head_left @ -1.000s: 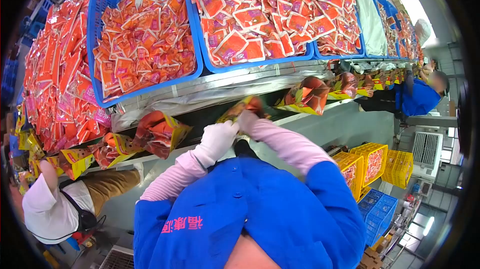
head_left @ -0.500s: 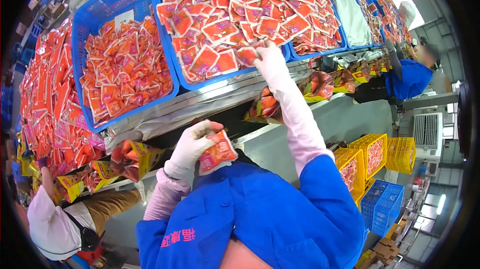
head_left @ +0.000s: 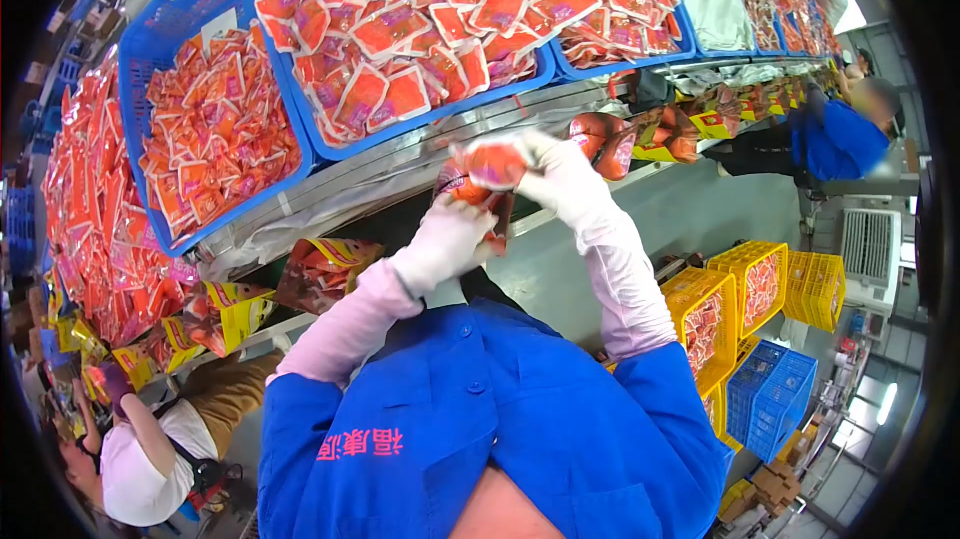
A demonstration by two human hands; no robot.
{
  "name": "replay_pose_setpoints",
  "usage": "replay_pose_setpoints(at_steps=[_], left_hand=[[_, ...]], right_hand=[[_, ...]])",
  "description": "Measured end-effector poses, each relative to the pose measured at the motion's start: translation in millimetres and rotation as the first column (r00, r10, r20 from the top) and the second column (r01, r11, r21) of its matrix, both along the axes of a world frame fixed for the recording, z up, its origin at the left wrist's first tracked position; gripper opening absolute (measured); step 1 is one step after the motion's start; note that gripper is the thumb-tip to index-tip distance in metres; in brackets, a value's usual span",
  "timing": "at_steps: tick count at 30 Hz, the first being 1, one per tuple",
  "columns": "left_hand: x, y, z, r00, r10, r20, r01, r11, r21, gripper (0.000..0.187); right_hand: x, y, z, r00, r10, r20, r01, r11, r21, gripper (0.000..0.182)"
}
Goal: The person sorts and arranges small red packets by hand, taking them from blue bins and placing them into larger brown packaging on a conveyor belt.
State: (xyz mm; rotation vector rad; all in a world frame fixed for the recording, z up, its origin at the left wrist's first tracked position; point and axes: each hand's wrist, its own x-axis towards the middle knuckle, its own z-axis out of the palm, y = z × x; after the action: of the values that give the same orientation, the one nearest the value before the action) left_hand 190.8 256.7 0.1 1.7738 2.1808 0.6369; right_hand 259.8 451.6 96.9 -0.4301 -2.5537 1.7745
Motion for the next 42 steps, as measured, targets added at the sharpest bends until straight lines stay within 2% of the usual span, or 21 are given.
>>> replay_pose_setpoints(at_steps=[1, 3, 7, 12, 15, 17, 18, 19, 20, 21, 23, 25, 27, 30, 31, 33, 35, 36, 38, 40, 42], left_hand=[[2, -16, 3, 0.996, -0.033, -0.084, 0.042, 0.993, 0.109, 0.041], [-2, -43, 13, 0.963, -0.084, -0.256, 0.096, 0.995, 0.037, 0.025], [-9, -68, -8, 0.953, 0.031, -0.3, -0.027, 0.999, 0.017, 0.006], [-6, -87, -4, 0.961, 0.042, -0.273, -0.007, 0.992, 0.128, 0.009], [-24, -123, 8, 0.971, 0.087, -0.222, -0.088, 0.996, 0.002, 0.007], [-52, -143, 27, 0.987, 0.141, -0.074, -0.114, 0.952, 0.283, 0.013], [-73, -156, 35, 0.967, 0.234, -0.104, -0.204, 0.949, 0.241, 0.017], [-99, -169, 42, 0.924, 0.379, -0.053, -0.356, 0.901, 0.249, 0.016], [-136, -183, 35, 0.881, 0.472, 0.036, -0.463, 0.845, 0.267, 0.015], [-164, -190, 26, 0.749, 0.662, 0.011, -0.644, 0.725, 0.242, 0.012], [-225, -198, -15, 0.618, 0.781, -0.087, -0.786, 0.614, -0.07, 0.026], [-256, -183, -44, 0.69, 0.713, -0.125, -0.701, 0.616, -0.358, 0.041], [-265, -165, -44, 0.779, 0.584, -0.228, -0.607, 0.612, -0.506, 0.036], [-277, -155, -68, 0.776, 0.544, -0.321, -0.624, 0.583, -0.521, 0.031], [-263, -159, -57, 0.689, 0.626, -0.365, -0.724, 0.615, -0.313, 0.024], [-251, -186, -50, 0.723, 0.67, 0.168, -0.689, 0.716, 0.111, 0.017], [-232, -196, -30, 0.564, 0.575, 0.593, -0.755, 0.65, 0.089, 0.026], [-199, -181, 12, 0.436, 0.358, 0.826, -0.755, 0.645, 0.119, 0.021], [-140, -145, 51, 0.343, 0.135, 0.93, -0.63, 0.767, 0.121, 0.02], [-82, -94, 76, 0.534, 0.034, 0.845, -0.469, 0.844, 0.262, 0.02], [-47, -51, 65, 0.936, 0.116, 0.332, -0.213, 0.938, 0.274, 0.021]], right_hand=[[-4, -3, 4, 0.971, 0.171, 0.167, -0.203, 0.958, 0.203, 0.029], [-14, -16, -23, 0.874, 0.482, 0.068, -0.475, 0.813, 0.337, 0.025], [-48, -70, -90, 0.481, 0.542, 0.689, -0.877, 0.305, 0.372, 0.025], [-55, -111, -284, 0.395, 0.606, 0.691, -0.916, 0.312, 0.251, 0.032], [-75, -127, -139, 0.376, 0.521, 0.766, -0.907, 0.378, 0.187, 0.027], [-96, -126, -40, 0.543, 0.472, 0.695, -0.803, 0.534, 0.264, 0.024], [-108, -113, -37, 0.746, 0.423, 0.514, -0.661, 0.56, 0.5, 0.022], [-121, -97, -31, 0.948, 0.191, 0.255, -0.308, 0.75, 0.586, 0.027], [-142, -79, -36, 0.992, 0.02, 0.123, -0.1, 0.72, 0.686, 0.035], [-163, -66, -49, 0.989, -0.145, -0.025, 0.114, 0.646, 0.754, 0.044], [-186, -69, -78, 0.975, -0.221, 0.02, 0.131, 0.648, 0.75, 0.042], [-206, -86, -92, 0.941, -0.315, 0.121, 0.115, 0.637, 0.763, 0.04], [-208, -83, -116, 0.971, -0.193, -0.139, 0.224, 0.54, 0.811, 0.037], [-180, -79, -53, 0.964, -0.151, -0.221, 0.263, 0.681, 0.683, 0.026], [-168, -62, -41, 0.968, -0.196, -0.157, 0.24, 0.909, 0.34, 0.03], [-130, -38, -12, 0.95, -0.207, -0.234, 0.186, 0.976, -0.111, 0.029], [-77, -17, 10, 0.942, -0.281, -0.185, 0.219, 0.93, -0.296, 0.029], [-56, -10, 13, 0.929, -0.323, -0.181, 0.282, 0.934, -0.22, 0.027], [-26, -7, 18, 0.949, -0.287, -0.132, 0.268, 0.953, -0.144, 0.019], [-12, -13, 26, 0.959, -0.258, -0.113, 0.269, 0.959, 0.093, 0.015], [-8, -20, 24, 0.956, -0.236, -0.176, 0.277, 0.926, 0.259, 0.013]])
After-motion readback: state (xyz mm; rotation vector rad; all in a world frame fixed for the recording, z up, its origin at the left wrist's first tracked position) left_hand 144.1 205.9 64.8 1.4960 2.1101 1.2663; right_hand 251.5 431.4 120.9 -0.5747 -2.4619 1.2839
